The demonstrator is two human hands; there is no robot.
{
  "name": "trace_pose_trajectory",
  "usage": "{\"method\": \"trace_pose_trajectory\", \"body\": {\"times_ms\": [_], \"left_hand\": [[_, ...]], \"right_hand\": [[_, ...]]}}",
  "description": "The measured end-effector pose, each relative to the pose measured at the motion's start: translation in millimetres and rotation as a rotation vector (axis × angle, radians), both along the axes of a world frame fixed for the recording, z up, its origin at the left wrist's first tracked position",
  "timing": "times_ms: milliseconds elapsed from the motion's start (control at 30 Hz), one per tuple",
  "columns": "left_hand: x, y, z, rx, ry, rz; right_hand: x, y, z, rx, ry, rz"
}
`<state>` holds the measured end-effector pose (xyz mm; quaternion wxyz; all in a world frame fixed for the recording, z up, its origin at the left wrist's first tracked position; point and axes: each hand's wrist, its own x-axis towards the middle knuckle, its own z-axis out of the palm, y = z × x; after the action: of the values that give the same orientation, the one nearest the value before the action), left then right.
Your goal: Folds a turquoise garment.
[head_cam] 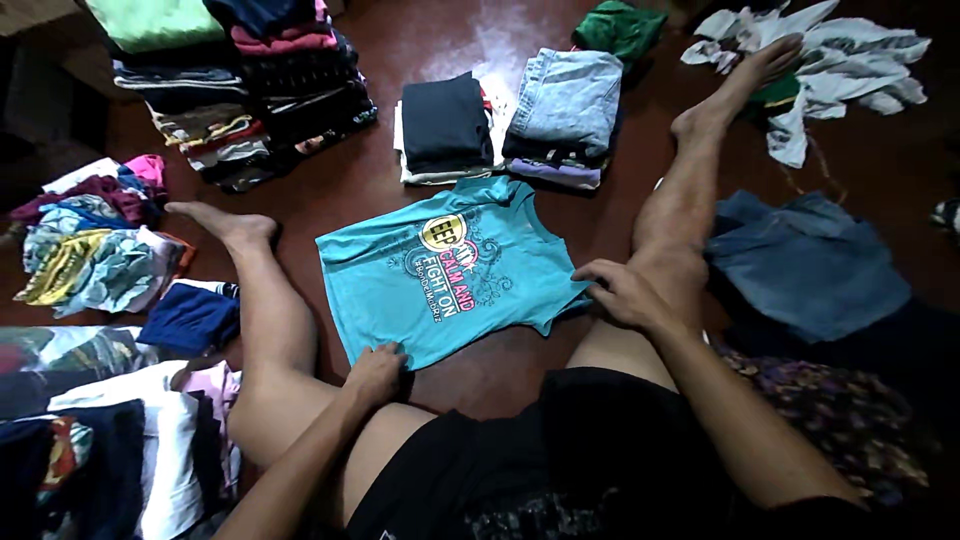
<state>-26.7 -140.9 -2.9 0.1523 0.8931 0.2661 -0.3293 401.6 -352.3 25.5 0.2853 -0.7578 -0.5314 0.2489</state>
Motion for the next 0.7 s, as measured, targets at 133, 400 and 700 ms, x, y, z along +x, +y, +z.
{"method": "trace_pose_trajectory", "body": {"times_ms": [133, 400, 700], "left_hand": [[-10.1, 11.5, 5.8, -0.16, -0.078, 0.172], [-11.1, 24.9, 31.2, -0.369, -0.071, 0.15], [-2.1, 125.9, 42.1, -0.212, -0.525, 0.63]], "right_hand": [[19.7, -11.6, 2.2, 0.026, 0.103, 0.125], [23.8, 17.7, 37.5, -0.399, 0.136, 0.226], [51.9, 166.3, 21.8, 0.002, 0.279, -0.057]]}}
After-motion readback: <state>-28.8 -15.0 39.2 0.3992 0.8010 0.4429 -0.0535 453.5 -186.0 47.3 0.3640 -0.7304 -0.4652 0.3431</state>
